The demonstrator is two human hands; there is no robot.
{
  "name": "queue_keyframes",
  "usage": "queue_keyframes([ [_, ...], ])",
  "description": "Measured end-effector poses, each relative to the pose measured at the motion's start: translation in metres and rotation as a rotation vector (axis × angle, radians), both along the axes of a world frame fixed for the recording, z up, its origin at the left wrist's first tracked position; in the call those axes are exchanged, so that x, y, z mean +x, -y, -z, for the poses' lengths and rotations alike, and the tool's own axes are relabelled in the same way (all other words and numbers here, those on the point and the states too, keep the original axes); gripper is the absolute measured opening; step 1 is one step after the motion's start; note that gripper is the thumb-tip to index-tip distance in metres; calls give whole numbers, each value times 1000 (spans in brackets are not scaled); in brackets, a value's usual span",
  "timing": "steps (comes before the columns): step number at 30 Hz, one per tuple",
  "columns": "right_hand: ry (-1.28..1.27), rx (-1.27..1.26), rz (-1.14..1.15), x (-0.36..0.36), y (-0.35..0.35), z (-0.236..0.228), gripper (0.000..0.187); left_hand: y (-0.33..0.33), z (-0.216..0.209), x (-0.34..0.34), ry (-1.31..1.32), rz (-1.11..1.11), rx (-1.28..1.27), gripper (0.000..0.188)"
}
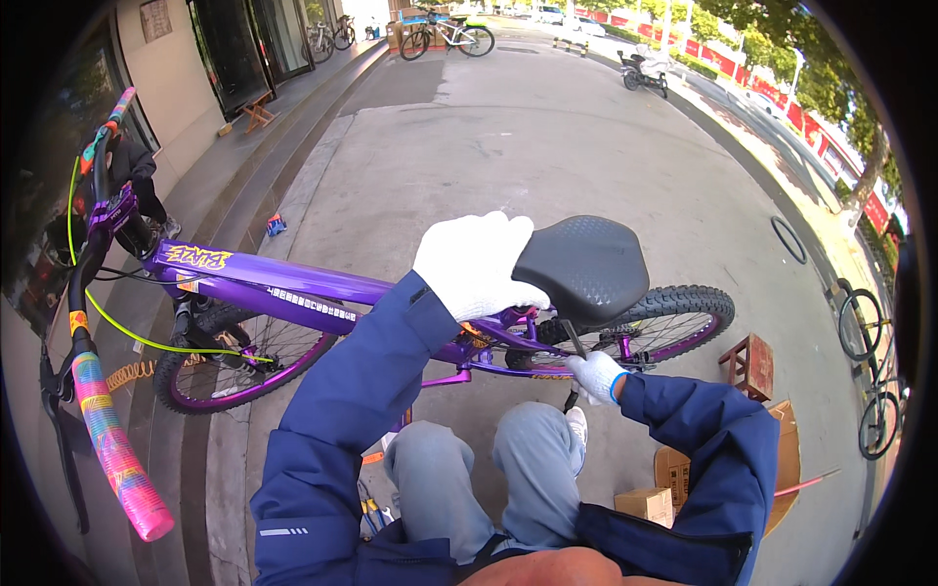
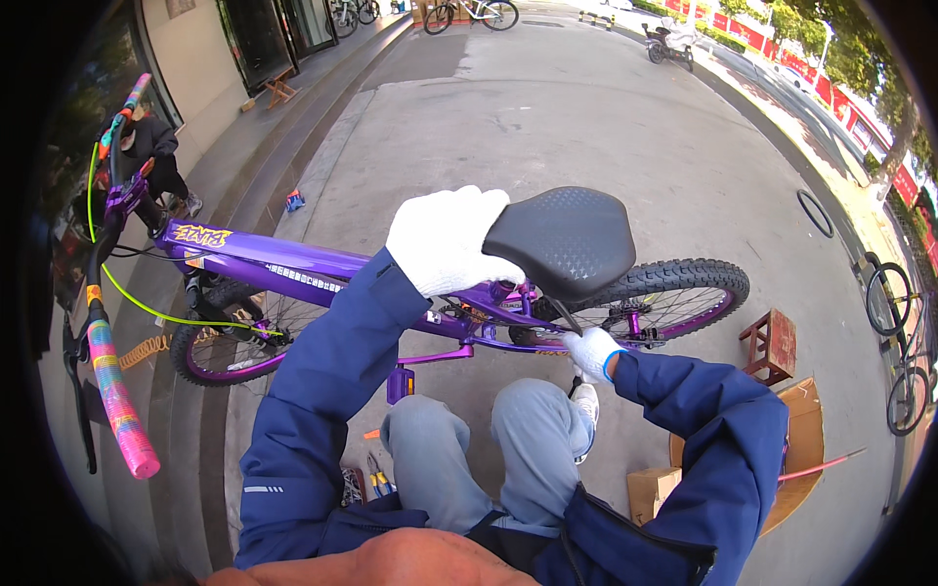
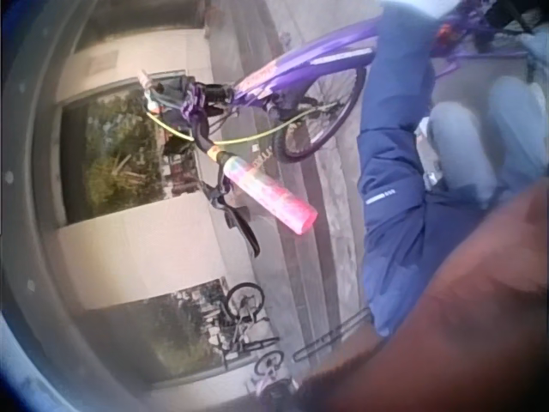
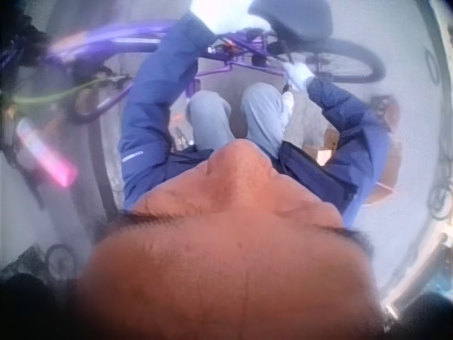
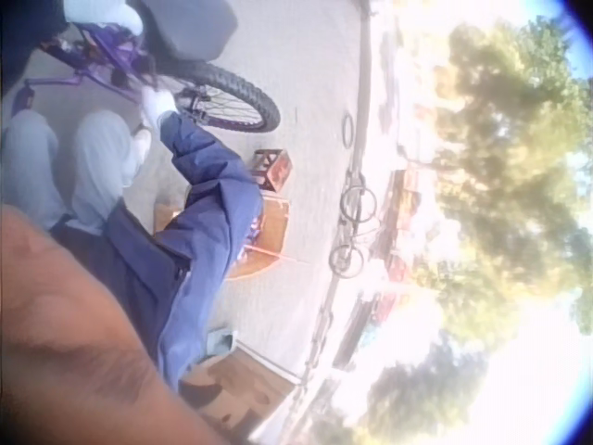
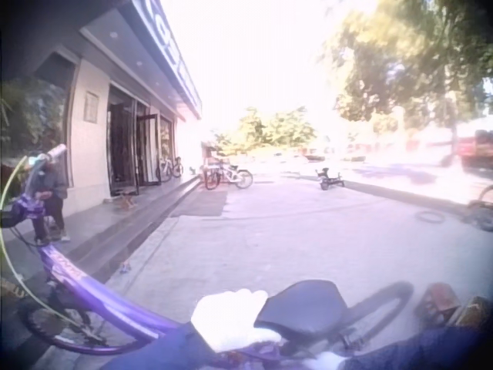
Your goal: The person assembles a purple mountain bike by attaching pedals, inserting the seat post, and mounting the saddle. They use a wrench to tighten the pedal bolts and adjust the seat height before securing the saddle in place.
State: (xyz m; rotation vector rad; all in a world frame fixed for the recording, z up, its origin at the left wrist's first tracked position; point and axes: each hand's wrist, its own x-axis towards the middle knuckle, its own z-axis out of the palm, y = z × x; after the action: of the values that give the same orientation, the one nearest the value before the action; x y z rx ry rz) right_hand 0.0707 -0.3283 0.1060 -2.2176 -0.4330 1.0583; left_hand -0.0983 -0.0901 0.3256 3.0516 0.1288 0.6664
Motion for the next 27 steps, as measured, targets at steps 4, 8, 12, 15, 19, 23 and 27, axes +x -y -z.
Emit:
queue_keyframes([
  [4, -472, 286, 132, -89, -90, 12, 33, 2, -1, 0, -46, -29, -1, 78],
  [8, -883, 878, -194, -164, -177, -12, 26, 4, -4, 0, -67, -44, 6, 80],
  [12, -789, 900, -142, -167, -204, -26, 39, 5, -8, 0, -62, -10, -53, 77],
  [15, -777, 1118, 53, -161, -204, -26, 38, 7, -9, -4, -60, -34, -56, 81],
  [19, -880, 1371, 178, -157, -194, -26, 39, 8, 1, -11, 6, -29, -12, 75],
  [23, -791, 1304, -68, -152, -157, -30, 42, -4, 20, -34, 251, -7, 49, 63],
  [27, 52, 1015, -308, -144, -107, -40, 33, -14, 45, -96, 216, -227, -232, 59],
])
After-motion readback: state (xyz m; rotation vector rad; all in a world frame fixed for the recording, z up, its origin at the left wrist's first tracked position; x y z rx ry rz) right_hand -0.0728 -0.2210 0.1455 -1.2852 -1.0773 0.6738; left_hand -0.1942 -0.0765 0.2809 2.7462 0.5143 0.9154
